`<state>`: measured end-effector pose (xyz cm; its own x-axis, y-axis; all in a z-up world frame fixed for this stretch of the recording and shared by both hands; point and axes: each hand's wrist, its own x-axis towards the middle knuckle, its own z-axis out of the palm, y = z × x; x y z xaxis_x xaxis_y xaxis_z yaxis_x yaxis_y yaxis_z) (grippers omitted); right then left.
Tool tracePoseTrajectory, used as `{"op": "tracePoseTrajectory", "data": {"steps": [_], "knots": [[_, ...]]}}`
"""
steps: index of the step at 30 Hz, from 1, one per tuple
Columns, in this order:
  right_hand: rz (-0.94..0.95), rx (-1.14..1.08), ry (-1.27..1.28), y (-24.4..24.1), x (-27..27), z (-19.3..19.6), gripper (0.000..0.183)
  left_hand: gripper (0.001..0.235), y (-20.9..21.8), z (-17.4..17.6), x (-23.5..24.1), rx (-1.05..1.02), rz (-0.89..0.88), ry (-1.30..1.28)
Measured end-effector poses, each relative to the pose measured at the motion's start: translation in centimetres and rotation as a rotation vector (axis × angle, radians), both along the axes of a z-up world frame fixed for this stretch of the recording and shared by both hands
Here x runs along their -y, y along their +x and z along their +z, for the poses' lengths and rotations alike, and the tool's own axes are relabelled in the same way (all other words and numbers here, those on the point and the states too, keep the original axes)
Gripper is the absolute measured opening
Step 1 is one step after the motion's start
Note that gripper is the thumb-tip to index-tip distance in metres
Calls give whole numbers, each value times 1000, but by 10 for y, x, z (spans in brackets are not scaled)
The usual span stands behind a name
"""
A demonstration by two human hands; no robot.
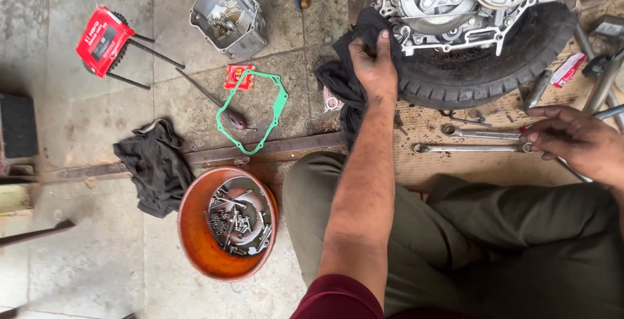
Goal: The person sits on the floor of a motorcycle repair workshop and applies sealant from a tube onto a rubber gasket, then fits the gasket onto a motorcycle engine case. They use a wrench on the engine fasteners, wipe parts with a black cloth, and reposition the engine assembly on a tire while continuing to work on it by hand.
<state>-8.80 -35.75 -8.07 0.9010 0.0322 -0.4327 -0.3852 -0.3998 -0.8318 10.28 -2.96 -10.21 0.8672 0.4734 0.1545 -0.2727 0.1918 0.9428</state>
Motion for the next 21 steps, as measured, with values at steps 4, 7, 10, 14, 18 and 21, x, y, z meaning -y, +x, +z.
{"op": "tracePoseTrajectory", "data": {"steps": [4,7,10,14,18,21], "knots": [[19,-29,-35,2,2,-12,56,26,-1,6,-2,-250,61,225],[30,-8,-38,2,5,-24,57,25,-6,-2,4,-248,53,10],[47,5,-41,3,8,-34,57,27,-26,23,11,-330,-14,-270],[52,-4,-31,8,12,-44,58,37,-45,35,4,-593,-137,-102],[22,-36,-91,5,14,-43,59,58,-42,11,-7,-720,80,-248],[-26,-37,-101,7,21,-45,61,72,-28,54,-17,-534,129,-602]]}}
